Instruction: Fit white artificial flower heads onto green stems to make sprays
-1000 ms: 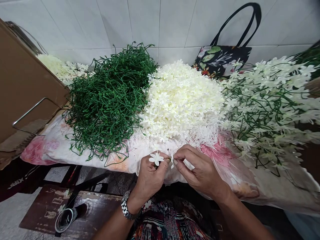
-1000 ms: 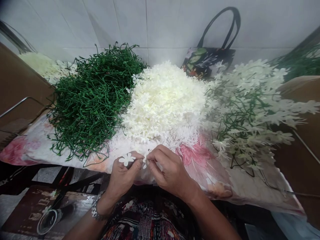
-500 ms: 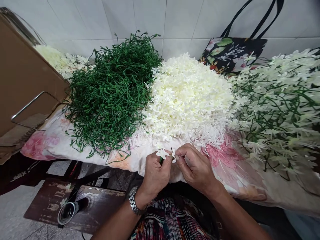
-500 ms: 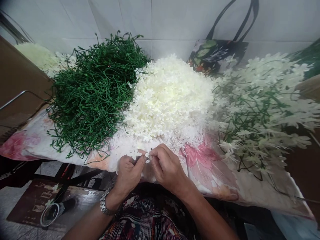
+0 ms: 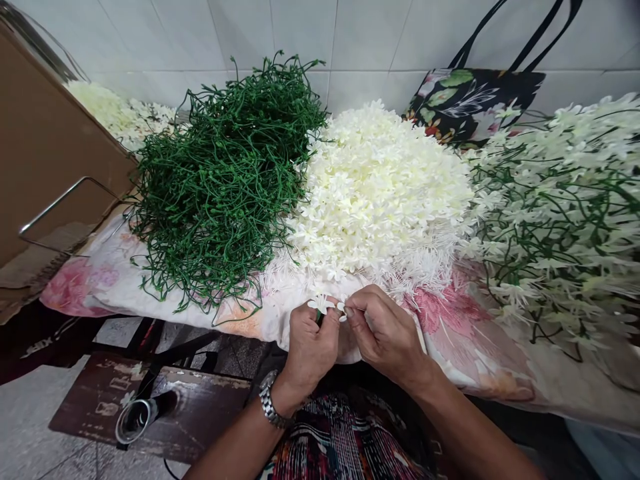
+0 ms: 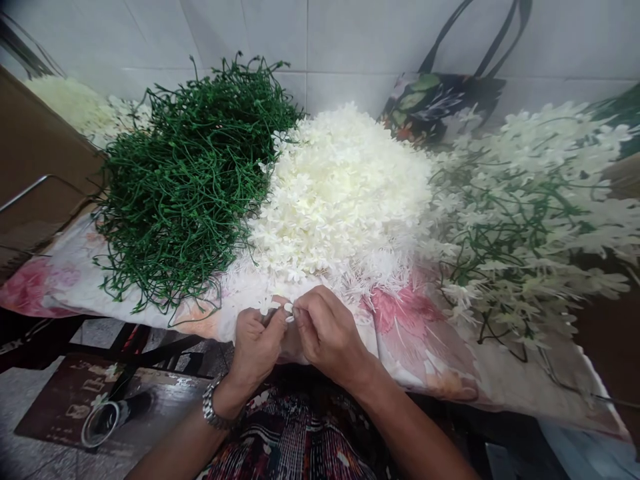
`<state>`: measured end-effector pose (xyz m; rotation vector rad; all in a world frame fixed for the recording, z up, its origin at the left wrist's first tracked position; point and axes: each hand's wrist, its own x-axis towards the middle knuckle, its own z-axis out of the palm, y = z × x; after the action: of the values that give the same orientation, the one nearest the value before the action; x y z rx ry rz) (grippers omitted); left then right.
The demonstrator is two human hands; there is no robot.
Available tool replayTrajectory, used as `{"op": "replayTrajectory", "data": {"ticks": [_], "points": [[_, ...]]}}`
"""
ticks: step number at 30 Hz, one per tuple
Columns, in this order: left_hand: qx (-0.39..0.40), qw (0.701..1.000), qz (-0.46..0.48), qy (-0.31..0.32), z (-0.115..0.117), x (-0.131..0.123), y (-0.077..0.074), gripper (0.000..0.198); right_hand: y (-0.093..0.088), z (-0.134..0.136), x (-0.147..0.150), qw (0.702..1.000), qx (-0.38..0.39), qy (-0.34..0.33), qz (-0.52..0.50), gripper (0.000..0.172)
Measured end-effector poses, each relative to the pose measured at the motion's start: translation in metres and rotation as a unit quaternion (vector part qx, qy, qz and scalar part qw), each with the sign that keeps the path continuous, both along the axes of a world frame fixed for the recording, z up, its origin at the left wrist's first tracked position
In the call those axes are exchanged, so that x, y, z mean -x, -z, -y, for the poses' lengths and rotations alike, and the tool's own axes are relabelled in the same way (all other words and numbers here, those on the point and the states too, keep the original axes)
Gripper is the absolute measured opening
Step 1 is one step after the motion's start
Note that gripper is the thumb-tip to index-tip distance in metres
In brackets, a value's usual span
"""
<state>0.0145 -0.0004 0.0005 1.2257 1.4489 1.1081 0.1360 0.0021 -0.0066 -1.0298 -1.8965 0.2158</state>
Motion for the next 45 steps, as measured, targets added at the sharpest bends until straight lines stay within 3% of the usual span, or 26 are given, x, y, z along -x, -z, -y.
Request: {"op": "replayTrajectory", "data": {"ticks": [4, 7, 12, 16, 24, 39, 45], "points": [[0.031, 0.999, 0.028, 0.023, 0.000, 0.003, 0.007, 0.037, -0.001, 0.002, -0.003, 1.000, 0.013, -0.014, -0.010, 0.013], [0.053, 0.992, 0.104, 0.048, 0.001, 0.005, 0.015, 0.034, -0.007, 0.005, -0.011, 0.999, 0.046, -0.018, -0.013, 0.009], [0.064, 0.983, 0.168, 0.038, 0.003, 0.006, 0.018, 0.032, -0.020, 0.011, -0.023, 0.999, 0.042, 0.008, -0.022, 0.007], [0.061, 0.990, 0.128, 0.027, 0.005, 0.002, 0.009, 0.031, -0.025, 0.013, -0.025, 1.000, 0.025, 0.008, -0.017, 0.010], [-0.002, 0.997, 0.040, 0.066, 0.008, -0.005, -0.012, 0.024, -0.019, 0.014, -0.024, 0.998, 0.042, -0.037, 0.005, 0.012], [-0.043, 0.997, -0.045, 0.050, 0.003, -0.007, -0.001, 0.035, 0.000, 0.007, -0.017, 1.000, 0.021, -0.006, 0.017, 0.014], [-0.036, 0.998, -0.029, 0.053, 0.002, -0.005, 0.000, 0.027, -0.001, 0.008, -0.018, 0.999, 0.037, -0.016, 0.016, 0.015]]}}
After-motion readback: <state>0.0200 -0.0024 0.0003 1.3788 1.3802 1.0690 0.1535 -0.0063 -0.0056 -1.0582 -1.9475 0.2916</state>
